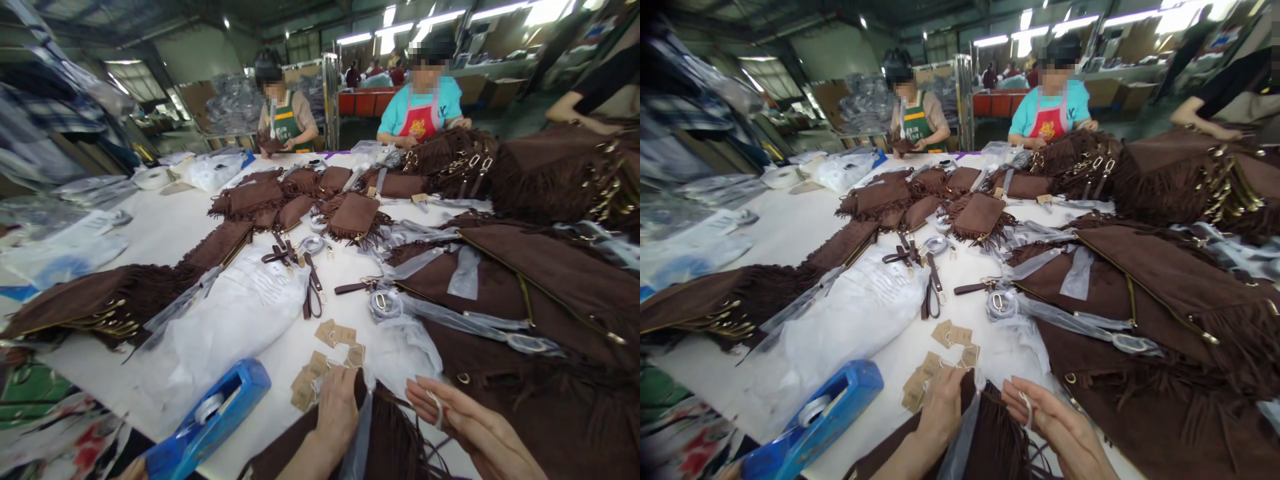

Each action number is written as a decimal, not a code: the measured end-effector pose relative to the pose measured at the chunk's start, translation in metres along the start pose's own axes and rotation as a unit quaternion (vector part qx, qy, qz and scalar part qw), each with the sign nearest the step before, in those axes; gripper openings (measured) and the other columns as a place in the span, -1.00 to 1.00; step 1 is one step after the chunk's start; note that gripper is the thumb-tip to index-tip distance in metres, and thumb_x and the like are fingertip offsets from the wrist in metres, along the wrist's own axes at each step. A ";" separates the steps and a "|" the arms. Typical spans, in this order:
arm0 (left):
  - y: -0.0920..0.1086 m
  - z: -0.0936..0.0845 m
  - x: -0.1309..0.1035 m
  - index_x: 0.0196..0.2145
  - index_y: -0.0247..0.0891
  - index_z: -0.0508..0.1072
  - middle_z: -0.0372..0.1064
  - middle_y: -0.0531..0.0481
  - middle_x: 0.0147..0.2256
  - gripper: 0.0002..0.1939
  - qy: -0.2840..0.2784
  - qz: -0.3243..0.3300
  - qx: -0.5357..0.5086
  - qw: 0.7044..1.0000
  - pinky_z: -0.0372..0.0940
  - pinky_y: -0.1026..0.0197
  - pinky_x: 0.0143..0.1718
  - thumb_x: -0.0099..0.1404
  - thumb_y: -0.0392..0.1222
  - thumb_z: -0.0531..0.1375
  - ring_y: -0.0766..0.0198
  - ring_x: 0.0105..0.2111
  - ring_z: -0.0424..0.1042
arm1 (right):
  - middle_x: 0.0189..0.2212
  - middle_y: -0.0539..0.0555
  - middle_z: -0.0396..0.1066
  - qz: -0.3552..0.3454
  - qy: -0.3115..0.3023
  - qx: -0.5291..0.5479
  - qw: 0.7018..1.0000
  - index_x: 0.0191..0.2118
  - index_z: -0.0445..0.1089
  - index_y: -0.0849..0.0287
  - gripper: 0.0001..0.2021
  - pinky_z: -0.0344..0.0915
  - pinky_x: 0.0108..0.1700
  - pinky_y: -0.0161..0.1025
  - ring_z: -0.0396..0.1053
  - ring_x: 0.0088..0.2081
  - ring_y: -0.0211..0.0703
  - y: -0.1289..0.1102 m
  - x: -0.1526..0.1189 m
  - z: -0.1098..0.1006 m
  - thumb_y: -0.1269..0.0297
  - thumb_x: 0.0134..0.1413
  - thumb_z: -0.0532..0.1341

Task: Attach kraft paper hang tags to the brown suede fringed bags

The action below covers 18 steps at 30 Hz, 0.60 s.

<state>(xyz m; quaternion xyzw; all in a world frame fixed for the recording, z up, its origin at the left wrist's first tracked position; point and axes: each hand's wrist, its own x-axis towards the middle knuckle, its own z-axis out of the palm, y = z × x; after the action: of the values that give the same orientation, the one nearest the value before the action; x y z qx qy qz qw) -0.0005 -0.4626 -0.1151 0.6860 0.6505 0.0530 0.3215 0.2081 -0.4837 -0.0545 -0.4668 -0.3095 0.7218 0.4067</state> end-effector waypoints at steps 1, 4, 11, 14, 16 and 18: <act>-0.003 0.000 0.005 -0.10 -0.25 0.35 0.32 -0.14 -0.16 -0.63 0.023 -0.010 0.034 0.999 0.14 0.11 -0.09 0.19 -0.36 -0.09 0.10 -0.11 0.26 | -0.04 0.20 0.40 -0.002 -0.009 -0.009 1.000 -0.09 0.44 0.08 -0.62 0.14 0.12 0.06 0.30 0.03 0.11 0.000 0.001 0.003 0.07 -0.05 0.26; -0.007 0.001 0.023 -0.16 -0.25 0.36 0.27 -0.15 -0.13 -0.67 0.002 -0.036 0.080 0.996 0.10 -0.01 -0.06 0.07 -0.27 0.06 0.00 -0.08 0.21 | -0.08 0.18 0.43 0.000 -0.004 -0.064 0.998 -0.11 0.45 0.10 -0.63 0.20 0.09 0.03 0.33 0.00 0.09 0.000 0.004 0.008 0.04 -0.04 0.25; 0.007 0.002 0.034 -0.27 -0.29 0.32 0.32 -0.08 -0.24 -0.66 -0.045 -0.023 0.002 0.999 0.15 0.15 -0.16 -0.08 -0.42 0.07 0.14 -0.19 0.28 | -0.40 0.07 0.51 -0.092 0.106 -0.290 0.947 -0.36 0.50 0.12 -0.69 0.37 -0.26 -0.28 0.43 -0.33 -0.07 0.001 0.010 0.005 -0.02 -0.08 0.24; 0.011 -0.007 0.015 -0.34 -0.25 0.28 0.29 0.06 -0.43 -0.73 -0.032 -0.042 -0.098 0.994 0.14 0.27 -0.35 -0.08 -0.42 0.05 0.27 -0.38 0.28 | -0.56 0.00 0.41 -0.131 0.143 -0.347 0.918 -0.48 0.46 0.08 -0.71 0.31 -0.37 -0.36 0.36 -0.46 -0.17 0.002 0.004 0.014 -0.04 -0.06 0.20; 0.011 -0.017 -0.001 -0.36 -0.24 0.26 0.24 0.11 -0.50 -0.74 -0.009 -0.066 -0.168 0.983 0.12 0.28 -0.39 -0.08 -0.42 0.06 0.30 -0.44 0.25 | -0.56 -0.01 0.41 -0.113 0.127 -0.300 0.939 -0.47 0.44 0.07 -0.69 0.31 -0.35 -0.36 0.36 -0.46 -0.17 0.004 -0.001 0.025 -0.06 -0.02 0.17; 0.010 -0.029 -0.014 -0.37 -0.23 0.27 0.24 0.13 -0.50 -0.75 0.005 -0.049 -0.210 0.976 0.12 0.30 -0.39 -0.07 -0.41 0.07 0.32 -0.43 0.25 | -0.46 0.03 0.48 -0.071 0.093 -0.205 0.972 -0.37 0.45 0.08 -0.67 0.34 -0.27 -0.32 0.42 -0.36 -0.12 0.009 -0.005 0.037 -0.08 -0.03 0.16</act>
<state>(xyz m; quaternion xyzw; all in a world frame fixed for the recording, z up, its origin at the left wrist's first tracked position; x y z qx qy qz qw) -0.0083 -0.4641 -0.0826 0.5700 0.6593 0.1760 0.4577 0.1721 -0.4949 -0.0465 -0.5821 -0.4445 0.5654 0.3794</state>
